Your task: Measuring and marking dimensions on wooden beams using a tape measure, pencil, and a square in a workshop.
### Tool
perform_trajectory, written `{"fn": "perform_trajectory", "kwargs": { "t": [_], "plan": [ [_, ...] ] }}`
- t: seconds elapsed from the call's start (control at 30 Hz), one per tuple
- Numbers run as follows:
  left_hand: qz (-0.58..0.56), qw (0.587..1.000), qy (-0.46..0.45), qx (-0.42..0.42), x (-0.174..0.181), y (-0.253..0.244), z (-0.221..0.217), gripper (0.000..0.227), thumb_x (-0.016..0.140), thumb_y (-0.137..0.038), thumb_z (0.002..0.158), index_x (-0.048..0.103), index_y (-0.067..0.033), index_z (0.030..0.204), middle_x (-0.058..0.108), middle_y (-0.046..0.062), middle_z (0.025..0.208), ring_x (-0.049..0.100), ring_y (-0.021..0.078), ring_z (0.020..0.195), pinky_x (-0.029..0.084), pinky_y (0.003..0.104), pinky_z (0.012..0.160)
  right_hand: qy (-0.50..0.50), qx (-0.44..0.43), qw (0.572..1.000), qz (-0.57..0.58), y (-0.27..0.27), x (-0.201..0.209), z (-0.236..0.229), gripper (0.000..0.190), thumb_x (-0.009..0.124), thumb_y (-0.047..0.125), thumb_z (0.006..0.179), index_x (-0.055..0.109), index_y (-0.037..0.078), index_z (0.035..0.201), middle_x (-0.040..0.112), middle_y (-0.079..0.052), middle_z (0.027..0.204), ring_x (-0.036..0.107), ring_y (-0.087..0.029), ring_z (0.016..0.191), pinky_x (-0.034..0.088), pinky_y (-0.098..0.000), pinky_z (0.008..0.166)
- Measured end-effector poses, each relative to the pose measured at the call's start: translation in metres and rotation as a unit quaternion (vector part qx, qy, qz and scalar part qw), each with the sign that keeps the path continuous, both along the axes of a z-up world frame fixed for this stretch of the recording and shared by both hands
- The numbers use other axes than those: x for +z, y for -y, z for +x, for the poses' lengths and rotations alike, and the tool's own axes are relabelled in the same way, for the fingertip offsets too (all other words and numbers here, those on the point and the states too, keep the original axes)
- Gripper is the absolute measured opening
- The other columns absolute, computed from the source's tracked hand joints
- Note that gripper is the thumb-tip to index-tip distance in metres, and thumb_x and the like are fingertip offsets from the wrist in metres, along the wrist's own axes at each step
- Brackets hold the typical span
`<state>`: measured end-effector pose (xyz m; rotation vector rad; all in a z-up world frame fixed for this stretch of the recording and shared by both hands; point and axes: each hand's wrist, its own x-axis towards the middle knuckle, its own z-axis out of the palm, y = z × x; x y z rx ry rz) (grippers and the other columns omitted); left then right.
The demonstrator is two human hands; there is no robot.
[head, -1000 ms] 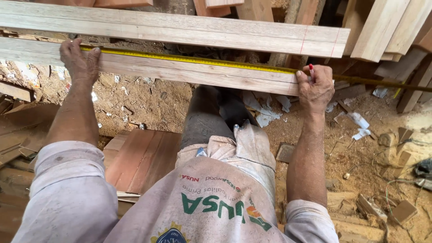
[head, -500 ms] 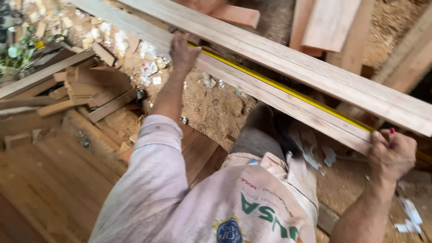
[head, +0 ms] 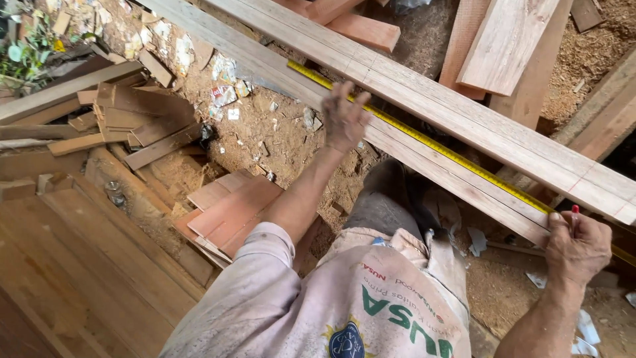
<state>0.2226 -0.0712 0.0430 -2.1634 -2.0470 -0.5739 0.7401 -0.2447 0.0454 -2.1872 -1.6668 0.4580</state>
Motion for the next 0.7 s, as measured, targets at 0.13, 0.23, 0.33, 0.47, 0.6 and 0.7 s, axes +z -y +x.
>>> {"fn": "perform_trajectory", "kwargs": {
  "t": [0.13, 0.23, 0.33, 0.47, 0.6, 0.7],
  "plan": [
    [-0.063, 0.993, 0.034, -0.091, -0.017, 0.032, 0.073, 0.030, 0.061, -0.038, 0.093, 0.065, -0.0252, 0.120, 0.051, 0.008, 0.137, 0.044, 0.0353, 0.140, 0.040, 0.070, 0.110, -0.017, -0.009, 1.000, 0.007, -0.001, 0.009, -0.004, 0.011, 0.089, 0.010, 0.109, 0.080, 0.008, 0.116, 0.067, -0.013, 0.115, 0.064, -0.028, 0.109, 0.054, -0.0430, 0.083],
    [-0.066, 0.984, 0.061, -0.156, -0.024, 0.038, 0.103, 0.035, 0.071, -0.040, 0.087, 0.069, -0.0285, 0.119, 0.061, 0.002, 0.129, 0.049, 0.0337, 0.134, 0.036, 0.067, 0.108, 0.037, 0.026, 0.998, 0.045, -0.003, -0.021, 0.013, 0.014, 0.087, 0.024, 0.105, 0.083, 0.013, 0.112, 0.072, -0.006, 0.103, 0.065, -0.026, 0.097, 0.051, -0.0373, 0.090],
    [-0.073, 0.978, 0.047, -0.190, -0.027, 0.038, 0.127, 0.036, 0.072, -0.048, 0.084, 0.072, -0.0298, 0.115, 0.066, -0.004, 0.119, 0.054, 0.0261, 0.125, 0.030, 0.067, 0.108, -0.040, -0.014, 0.997, 0.065, -0.007, -0.009, 0.000, 0.012, 0.083, 0.016, 0.097, 0.081, 0.013, 0.108, 0.069, -0.007, 0.101, 0.065, -0.024, 0.095, 0.051, -0.0347, 0.088],
    [-0.132, 0.956, 0.089, -0.247, -0.030, 0.031, 0.129, 0.031, 0.069, -0.044, 0.092, 0.068, -0.0261, 0.116, 0.063, 0.002, 0.107, 0.057, 0.0274, 0.119, 0.021, 0.070, 0.110, -0.080, -0.083, 0.991, 0.069, -0.008, 0.001, -0.011, 0.015, 0.089, 0.018, 0.090, 0.080, 0.018, 0.103, 0.064, -0.009, 0.098, 0.068, -0.031, 0.095, 0.053, -0.0394, 0.088],
    [-0.184, 0.949, 0.103, -0.236, -0.043, 0.023, 0.120, 0.028, 0.065, -0.054, 0.097, 0.069, -0.0284, 0.109, 0.068, 0.001, 0.100, 0.064, 0.0239, 0.113, 0.016, 0.070, 0.114, -0.101, -0.108, 0.988, 0.044, -0.009, 0.008, -0.016, 0.014, 0.086, 0.022, 0.092, 0.079, 0.019, 0.104, 0.065, -0.009, 0.099, 0.069, -0.032, 0.095, 0.053, -0.0430, 0.088],
    [-0.199, 0.946, 0.105, -0.233, -0.047, 0.020, 0.117, 0.034, 0.062, -0.062, 0.095, 0.067, -0.0298, 0.107, 0.068, -0.001, 0.099, 0.065, 0.0229, 0.113, 0.015, 0.069, 0.115, -0.098, -0.106, 0.989, 0.035, -0.010, 0.013, -0.017, 0.015, 0.086, 0.022, 0.092, 0.079, 0.019, 0.104, 0.065, -0.008, 0.099, 0.069, -0.032, 0.096, 0.054, -0.0433, 0.088]
  ]
}}
